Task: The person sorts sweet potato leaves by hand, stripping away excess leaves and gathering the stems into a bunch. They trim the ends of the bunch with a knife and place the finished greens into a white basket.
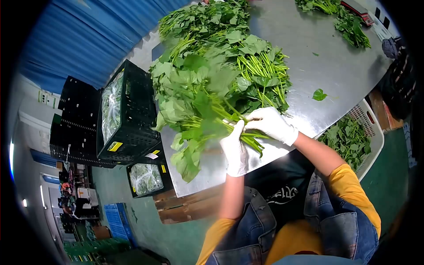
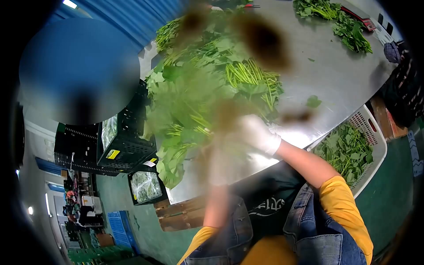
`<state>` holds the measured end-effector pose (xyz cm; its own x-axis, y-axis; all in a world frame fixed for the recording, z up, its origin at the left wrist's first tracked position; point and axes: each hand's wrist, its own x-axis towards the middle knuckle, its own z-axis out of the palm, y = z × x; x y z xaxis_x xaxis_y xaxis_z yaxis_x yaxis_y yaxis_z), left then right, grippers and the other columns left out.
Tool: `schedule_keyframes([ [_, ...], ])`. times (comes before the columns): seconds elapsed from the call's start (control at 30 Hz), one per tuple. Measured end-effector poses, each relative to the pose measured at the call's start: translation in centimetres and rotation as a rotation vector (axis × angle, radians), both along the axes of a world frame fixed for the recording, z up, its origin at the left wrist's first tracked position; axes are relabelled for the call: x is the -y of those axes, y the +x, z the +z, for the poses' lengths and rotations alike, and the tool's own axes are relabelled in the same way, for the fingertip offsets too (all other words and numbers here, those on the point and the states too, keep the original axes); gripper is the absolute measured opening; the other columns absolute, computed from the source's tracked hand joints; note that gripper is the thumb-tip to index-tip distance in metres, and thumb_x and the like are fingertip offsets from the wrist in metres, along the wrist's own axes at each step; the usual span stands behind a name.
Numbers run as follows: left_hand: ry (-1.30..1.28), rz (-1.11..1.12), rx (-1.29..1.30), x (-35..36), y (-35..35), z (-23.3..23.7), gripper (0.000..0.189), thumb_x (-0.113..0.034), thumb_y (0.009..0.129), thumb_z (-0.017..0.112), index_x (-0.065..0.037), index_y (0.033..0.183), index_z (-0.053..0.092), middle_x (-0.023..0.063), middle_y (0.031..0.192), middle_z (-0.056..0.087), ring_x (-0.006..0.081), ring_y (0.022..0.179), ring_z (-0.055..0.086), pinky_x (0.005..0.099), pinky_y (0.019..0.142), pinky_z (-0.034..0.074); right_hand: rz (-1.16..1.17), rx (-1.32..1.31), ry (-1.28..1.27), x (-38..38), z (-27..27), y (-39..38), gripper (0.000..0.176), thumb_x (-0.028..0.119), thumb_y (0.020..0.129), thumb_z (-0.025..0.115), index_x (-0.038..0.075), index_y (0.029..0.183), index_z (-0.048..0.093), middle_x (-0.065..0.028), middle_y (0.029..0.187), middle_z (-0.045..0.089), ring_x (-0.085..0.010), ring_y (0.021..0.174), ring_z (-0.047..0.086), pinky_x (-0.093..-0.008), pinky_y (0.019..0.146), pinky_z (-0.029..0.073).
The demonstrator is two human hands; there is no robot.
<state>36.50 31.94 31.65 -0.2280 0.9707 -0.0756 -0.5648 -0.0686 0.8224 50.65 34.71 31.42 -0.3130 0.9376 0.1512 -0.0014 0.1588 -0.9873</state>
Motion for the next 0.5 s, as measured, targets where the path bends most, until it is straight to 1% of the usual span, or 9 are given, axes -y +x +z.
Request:
schedule_keyframes([
  [0.17, -0.052, -0.010, 0.046, -0.3, 0.3, -0.7, 0.027, 0.004, 0.083, 0.068, 0.001, 0.108, 0.059, 0.0061, 0.096, 0.064, 0.0136, 0.082, 0.061, 0.0265, 0.077, 0.050, -0.180, -0.057, 0.035, 1.0, -1.0, -0.2, 0.015, 0.008, 0.080, 0.066, -0.004, 0.089, 0.069, -0.0099, 0.080, 0.067, -0.0135, 0.071, 0.060, -0.0272, 0.067, 0.048],
  [0.27, 0.021, 0.013, -0.375, -2.0, -1.6, -7.0, 0.018, 0.002, 0.082, 0.070, 0.000, 0.099, 0.064, 0.0037, 0.093, 0.062, 0.0101, 0.079, 0.057, 0.0231, 0.073, 0.046, -0.329, 0.003, 0.089, 1.1, -0.2, 1.2, 0.013, 0.006, 0.084, 0.060, -0.006, 0.084, 0.067, -0.0072, 0.080, 0.065, -0.0127, 0.071, 0.058, -0.0265, 0.068, 0.046],
  [0.3, -0.052, 0.055, -0.194, -3.1, -2.8, -8.6, 0.013, -0.001, 0.084, 0.068, -0.001, 0.096, 0.065, 0.0023, 0.087, 0.061, 0.0094, 0.076, 0.055, 0.0224, 0.071, 0.044, -0.444, -0.131, 0.012, 1.5, 0.1, 1.6, 0.015, 0.007, 0.086, 0.058, -0.004, 0.086, 0.067, -0.0066, 0.080, 0.066, -0.0133, 0.072, 0.059, -0.0266, 0.070, 0.046],
  [0.33, 0.040, 0.240, -0.768, -1.6, -3.2, -4.6, 0.012, -0.006, 0.089, 0.064, 0.000, 0.099, 0.066, 0.0014, 0.083, 0.059, 0.0087, 0.076, 0.055, 0.0224, 0.071, 0.044, -0.432, -0.375, -0.175, 2.7, 3.5, 3.2, 0.017, 0.010, 0.089, 0.057, -0.003, 0.086, 0.067, -0.0066, 0.083, 0.066, -0.0135, 0.075, 0.060, -0.0273, 0.072, 0.047],
  [0.37, -0.094, 0.202, -0.356, -1.1, -3.8, -1.1, 0.015, -0.008, 0.090, 0.062, 0.001, 0.101, 0.066, 0.0017, 0.085, 0.060, 0.0087, 0.077, 0.055, 0.0225, 0.072, 0.045, -0.664, 0.145, 0.451, 2.4, 2.2, 5.9, 0.018, 0.013, 0.093, 0.054, -0.001, 0.093, 0.065, -0.0067, 0.088, 0.064, -0.0132, 0.080, 0.059, -0.0273, 0.073, 0.047],
  [0.4, -0.220, 0.162, 0.057, -1.1, -4.8, 0.9, 0.018, -0.011, 0.092, 0.060, 0.002, 0.103, 0.066, 0.0019, 0.087, 0.060, 0.0088, 0.079, 0.055, 0.0226, 0.072, 0.045, -0.633, -0.409, 0.244, 1.6, -0.3, 9.0, 0.019, 0.016, 0.096, 0.054, -0.001, 0.100, 0.061, -0.0072, 0.092, 0.061, -0.0130, 0.082, 0.058, -0.0255, 0.075, 0.048],
  [0.43, -0.150, 0.173, -0.161, -1.2, -6.1, 0.7, 0.019, -0.012, 0.093, 0.059, 0.002, 0.105, 0.065, 0.0025, 0.091, 0.061, 0.0088, 0.080, 0.055, 0.0228, 0.073, 0.045, -0.768, -0.822, 0.026, 1.0, -0.9, 11.5, 0.022, 0.018, 0.096, 0.055, -0.001, 0.107, 0.057, -0.0074, 0.093, 0.061, -0.0126, 0.082, 0.057, -0.0234, 0.076, 0.049],
  [0.47, -0.084, 0.180, -0.381, -1.0, -7.1, 0.0, 0.021, -0.013, 0.094, 0.059, 0.002, 0.107, 0.065, 0.0032, 0.094, 0.062, 0.0089, 0.082, 0.055, 0.0229, 0.074, 0.045, -0.724, -0.897, 0.014, 1.4, -0.6, 13.3, 0.024, 0.020, 0.095, 0.057, -0.002, 0.105, 0.057, -0.0063, 0.093, 0.061, -0.0121, 0.082, 0.057, -0.0221, 0.077, 0.050],
  [0.5, -0.111, 0.154, 0.032, -1.3, -7.2, -0.2, 0.024, -0.013, 0.094, 0.059, 0.002, 0.111, 0.063, 0.0048, 0.099, 0.064, 0.0094, 0.080, 0.055, 0.0227, 0.072, 0.045, -0.728, -0.859, -0.086, 1.4, -1.0, 13.9, 0.023, 0.019, 0.095, 0.058, -0.002, 0.105, 0.057, -0.0058, 0.093, 0.061, -0.0120, 0.082, 0.057, -0.0226, 0.077, 0.050],
])
